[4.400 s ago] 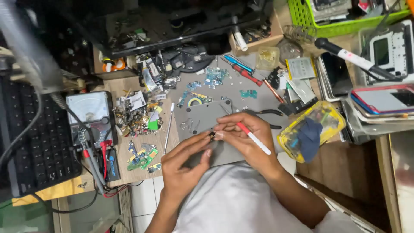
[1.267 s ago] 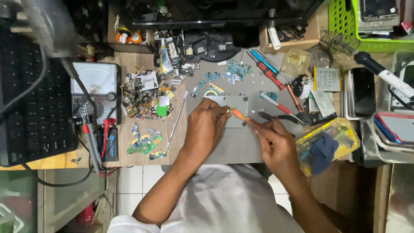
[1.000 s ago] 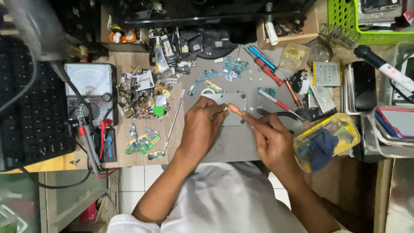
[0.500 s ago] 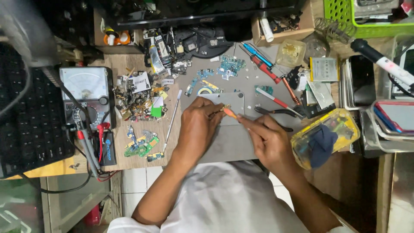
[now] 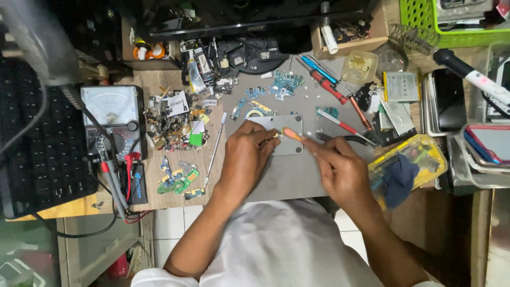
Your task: Soldering small electronic components onto a circuit board using tweezers and a soldering iron at a repair bench.
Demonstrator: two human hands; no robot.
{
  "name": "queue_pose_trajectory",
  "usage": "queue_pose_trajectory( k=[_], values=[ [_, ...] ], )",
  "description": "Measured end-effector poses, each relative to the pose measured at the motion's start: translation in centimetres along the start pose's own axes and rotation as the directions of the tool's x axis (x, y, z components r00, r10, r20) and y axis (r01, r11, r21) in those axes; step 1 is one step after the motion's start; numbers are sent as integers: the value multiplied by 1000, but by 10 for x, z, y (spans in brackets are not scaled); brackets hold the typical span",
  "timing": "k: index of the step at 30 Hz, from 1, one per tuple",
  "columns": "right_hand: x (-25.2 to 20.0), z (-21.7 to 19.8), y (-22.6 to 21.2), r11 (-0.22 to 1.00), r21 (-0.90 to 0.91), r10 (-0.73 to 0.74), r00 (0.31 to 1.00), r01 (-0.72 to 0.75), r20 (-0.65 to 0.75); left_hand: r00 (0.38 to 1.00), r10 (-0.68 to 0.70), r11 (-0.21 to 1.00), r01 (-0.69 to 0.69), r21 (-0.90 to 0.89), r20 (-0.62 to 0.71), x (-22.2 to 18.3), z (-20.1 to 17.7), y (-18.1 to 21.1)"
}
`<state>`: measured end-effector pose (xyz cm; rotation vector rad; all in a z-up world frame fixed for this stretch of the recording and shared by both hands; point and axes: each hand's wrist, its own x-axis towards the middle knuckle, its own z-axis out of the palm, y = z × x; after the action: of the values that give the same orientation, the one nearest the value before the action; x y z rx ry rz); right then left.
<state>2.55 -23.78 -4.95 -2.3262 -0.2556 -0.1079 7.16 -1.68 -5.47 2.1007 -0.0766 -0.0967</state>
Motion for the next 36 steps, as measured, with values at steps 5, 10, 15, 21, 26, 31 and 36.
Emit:
queue_pose_trajectory(
  k=[5,10,15,21,26,31,36],
  values=[
    [-1,0,-5,999,-16,45,998,-44,46,1000,-4,1000,4,-3,10,0,-3,4],
    [0,3,-8,997,-52,55,997,-52,48,1000,0,1000,0,14,20,0,-3,6],
    [0,10,-1,997,-38,71,997,-69,38,1000,11,999,-12,39,18,0,-2,0],
    [3,7,-9,997,-27,79,996,-78,32,1000,15,999,-15,38,9,0,-2,0],
    [3,2,-8,995,6,99,993,-99,65,1000,2,999,-3,38,21,-1,-5,4],
    [0,-22,-22,991,62,113,989,-120,96,999,19,998,-21,54,37,-3,-7,5],
    [2,-34,-19,977,137,164,986,-164,16,996,83,992,-85,93,25,-4,-9,8]
  ],
)
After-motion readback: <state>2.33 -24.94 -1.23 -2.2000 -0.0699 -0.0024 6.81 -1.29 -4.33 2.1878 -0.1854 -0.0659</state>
